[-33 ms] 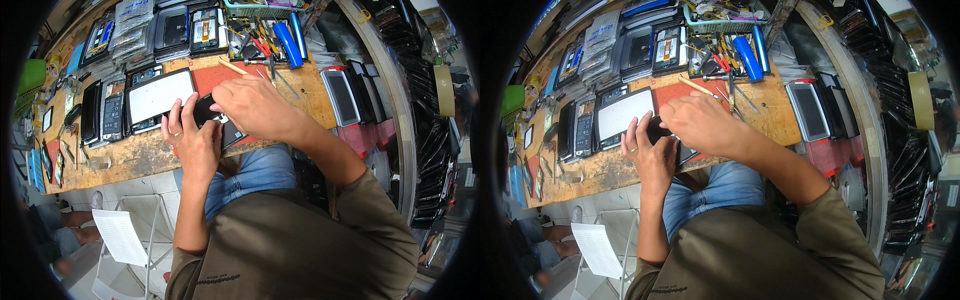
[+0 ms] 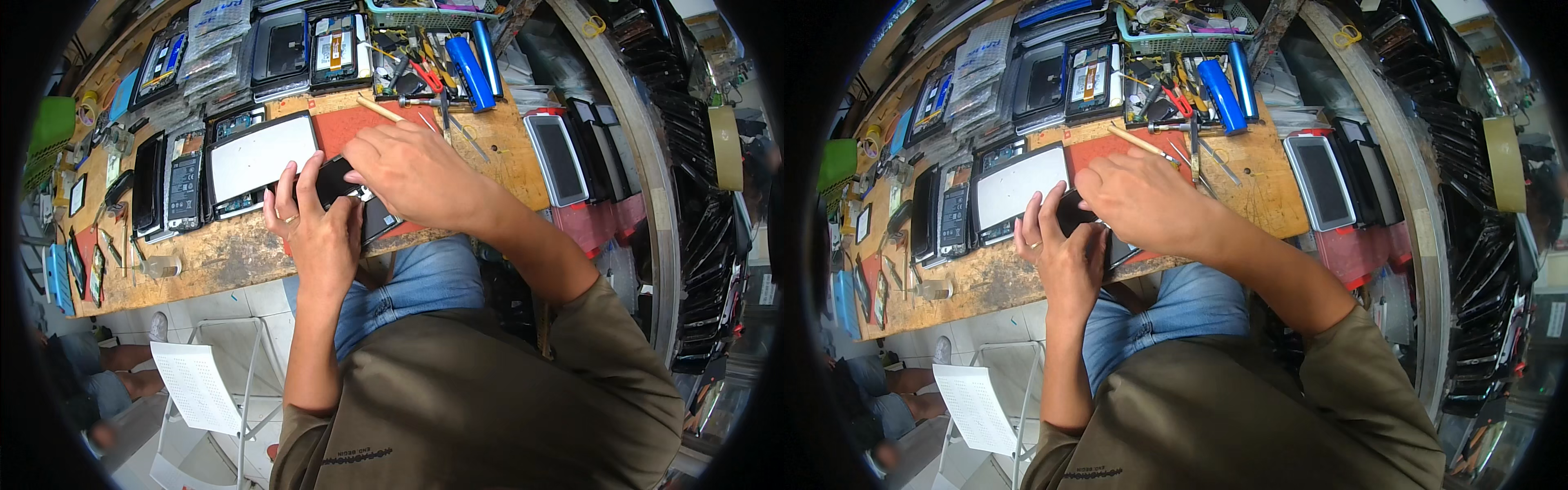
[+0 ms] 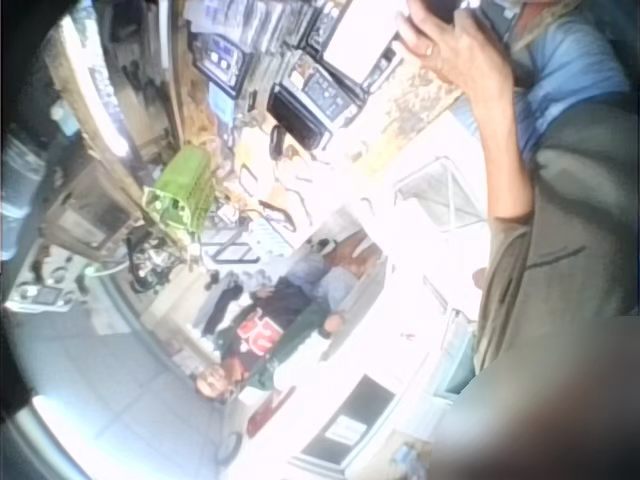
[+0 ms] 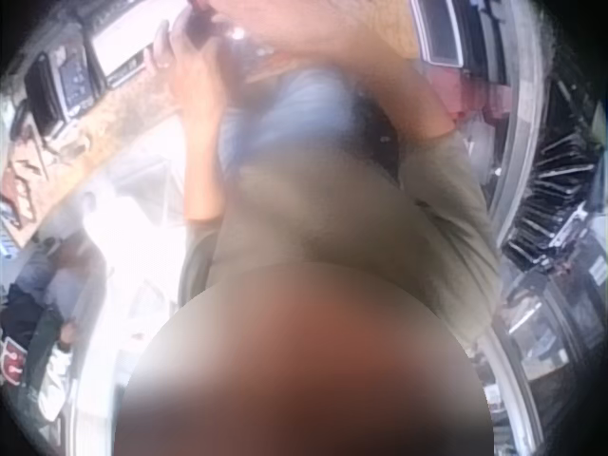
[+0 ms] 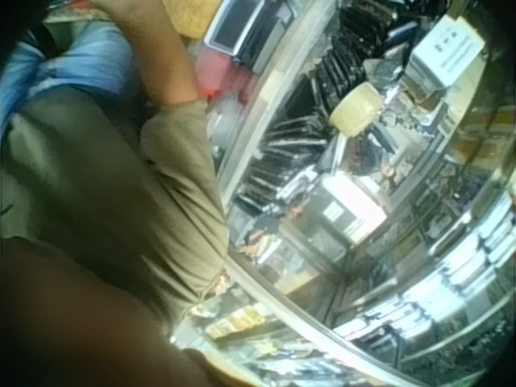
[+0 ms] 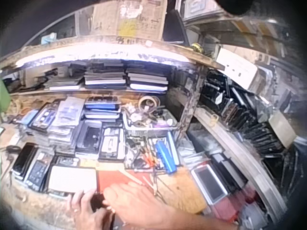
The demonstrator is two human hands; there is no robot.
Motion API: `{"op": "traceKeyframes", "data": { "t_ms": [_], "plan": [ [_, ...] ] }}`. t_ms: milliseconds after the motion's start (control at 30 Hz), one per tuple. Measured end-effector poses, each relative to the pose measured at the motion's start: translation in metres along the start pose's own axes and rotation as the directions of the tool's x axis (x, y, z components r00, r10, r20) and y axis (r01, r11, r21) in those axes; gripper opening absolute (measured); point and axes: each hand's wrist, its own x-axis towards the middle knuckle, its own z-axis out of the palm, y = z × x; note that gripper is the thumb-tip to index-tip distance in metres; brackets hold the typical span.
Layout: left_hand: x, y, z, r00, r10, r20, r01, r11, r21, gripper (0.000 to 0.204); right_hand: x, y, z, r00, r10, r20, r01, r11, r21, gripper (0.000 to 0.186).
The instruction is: The person disassembles a smartphone using a screwdriver and pry tool, removes the back cover, and replaces the battery. They then reassemble the phone, secure the screws, and test the device by turning it on.
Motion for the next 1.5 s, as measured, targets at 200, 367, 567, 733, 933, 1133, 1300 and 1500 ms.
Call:
{"op": "traceKeyframes", "data": {
  "t_ms": [200, 367, 567, 733, 933, 1133, 1300, 1500],
  "plan": [
    [0.0, -0.007, 0.003, 0.997, 0.039, -0.06, -0.043, 0.997, -0.07, 0.011, -0.004, -0.004, -0.002, 0.995, 0.088, 0.04, -0.091, 0.991, 0.1, 0.023],
    [-0.001, -0.029, 0.008, 0.975, -0.002, -0.223, -0.054, 0.969, -0.243, 0.017, -0.014, -0.007, 0.002, 0.912, 0.352, -0.213, -0.217, 0.851, 0.477, 0.027],
    [-0.012, -0.033, 0.012, 0.965, -0.019, -0.26, -0.061, 0.953, -0.295, 0.018, -0.023, -0.019, 0.023, 0.818, 0.537, -0.206, -0.277, 0.682, 0.677, 0.025],
    [-0.011, -0.031, 0.011, 0.962, -0.028, -0.27, -0.055, 0.954, -0.295, 0.018, -0.022, -0.02, 0.032, 0.811, 0.55, -0.202, -0.242, 0.629, 0.739, 0.022],
    [-0.012, -0.028, 0.011, 0.963, -0.036, -0.268, -0.047, 0.953, -0.299, 0.018, -0.023, -0.023, 0.029, 0.825, 0.544, -0.153, -0.257, 0.603, 0.755, 0.026],
    [-0.012, -0.028, 0.009, 0.962, -0.03, -0.27, -0.056, 0.951, -0.305, 0.017, -0.022, -0.024, 0.026, 0.82, 0.552, -0.154, -0.265, 0.604, 0.752, 0.025],
    [-0.011, -0.027, 0.008, 0.963, -0.032, -0.269, -0.061, 0.943, -0.328, 0.015, -0.022, -0.025, 0.026, 0.827, 0.529, -0.189, -0.255, 0.653, 0.713, 0.024],
    [-0.011, -0.027, 0.007, 0.965, -0.043, -0.258, -0.048, 0.94, -0.337, 0.014, -0.021, -0.024, 0.024, 0.832, 0.525, -0.179, -0.263, 0.657, 0.706, 0.023]
  ]
}}
